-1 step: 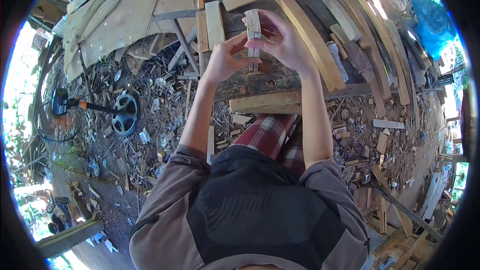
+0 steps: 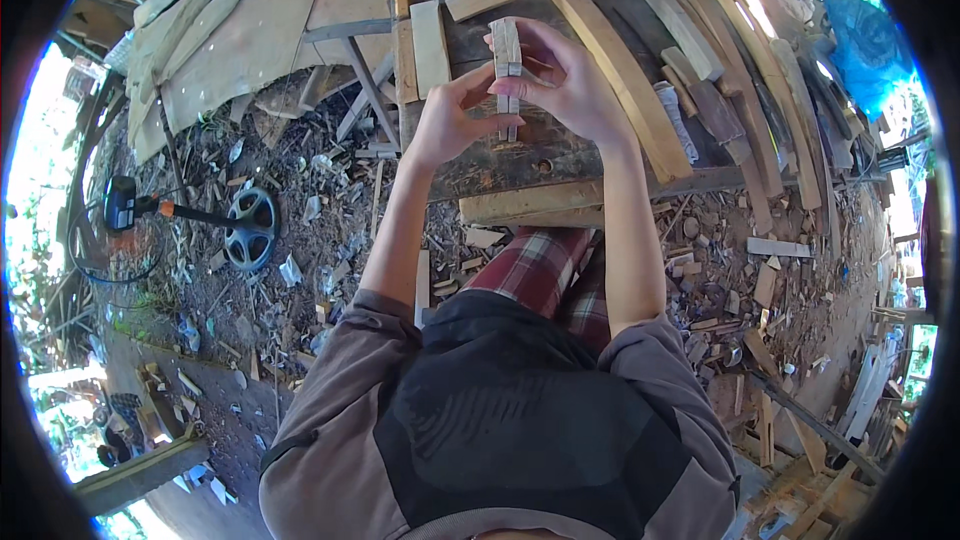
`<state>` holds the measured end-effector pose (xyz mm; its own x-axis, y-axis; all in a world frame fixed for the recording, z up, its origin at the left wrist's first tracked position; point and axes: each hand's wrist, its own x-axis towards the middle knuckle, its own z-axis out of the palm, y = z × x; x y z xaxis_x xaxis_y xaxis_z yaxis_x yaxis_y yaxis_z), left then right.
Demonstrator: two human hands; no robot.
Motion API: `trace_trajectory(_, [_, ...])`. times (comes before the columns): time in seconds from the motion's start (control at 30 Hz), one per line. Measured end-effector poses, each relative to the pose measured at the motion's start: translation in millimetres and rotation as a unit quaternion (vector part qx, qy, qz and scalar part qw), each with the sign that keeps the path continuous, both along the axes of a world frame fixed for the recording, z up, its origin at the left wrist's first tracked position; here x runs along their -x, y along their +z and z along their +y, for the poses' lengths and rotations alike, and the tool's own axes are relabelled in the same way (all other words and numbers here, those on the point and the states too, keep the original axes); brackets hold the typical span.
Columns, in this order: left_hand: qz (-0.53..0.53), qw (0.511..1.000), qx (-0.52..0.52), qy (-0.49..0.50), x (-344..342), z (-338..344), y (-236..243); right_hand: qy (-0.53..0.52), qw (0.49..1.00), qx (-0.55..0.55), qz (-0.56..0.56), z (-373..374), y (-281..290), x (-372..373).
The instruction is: Manually sawing a piece of wood on a workbench using a hand saw.
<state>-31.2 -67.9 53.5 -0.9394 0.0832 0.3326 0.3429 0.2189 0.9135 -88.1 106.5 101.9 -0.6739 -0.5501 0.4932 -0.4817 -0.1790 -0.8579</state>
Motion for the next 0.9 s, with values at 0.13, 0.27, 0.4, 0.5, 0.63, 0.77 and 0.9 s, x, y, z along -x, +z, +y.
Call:
trace_trajectory(0.13, [0.02,1.0,0.005,0.006,2.0,-2.0,-3.7,-0.015,0.999,-0.021,0.022,-3.2,3.3,-0.9])
trace_trajectory(0.27, [0.007,1.0,0.004,-0.014,2.3,-3.8,5.7,-0.005,0.996,-0.092,0.02,0.7,14.0,-5.4])
trace_trajectory(0.4, [0.008,1.0,0.012,-0.008,5.7,0.5,4.8,-0.001,0.998,-0.06,0.011,4.4,11.2,-3.6])
trace_trajectory(0.5, [0.02,1.0,-0.005,-0.007,4.5,1.5,6.0,-0.006,0.998,-0.056,0.006,4.9,8.5,-3.3])
trace_trajectory(0.63, [0.012,1.0,-0.004,-0.02,5.3,1.6,5.0,-0.018,0.998,-0.063,0.005,5.0,6.5,-2.5])
trace_trajectory(0.77, [0.015,0.998,0.057,0.009,3.6,2.7,4.8,0.0,0.999,-0.05,-0.007,7.5,7.4,-3.0])
trace_trajectory(0.9, [-0.021,0.983,0.178,0.043,-4.0,9.2,12.2,-0.003,1.0,-0.027,-0.002,7.6,2.3,-2.3])
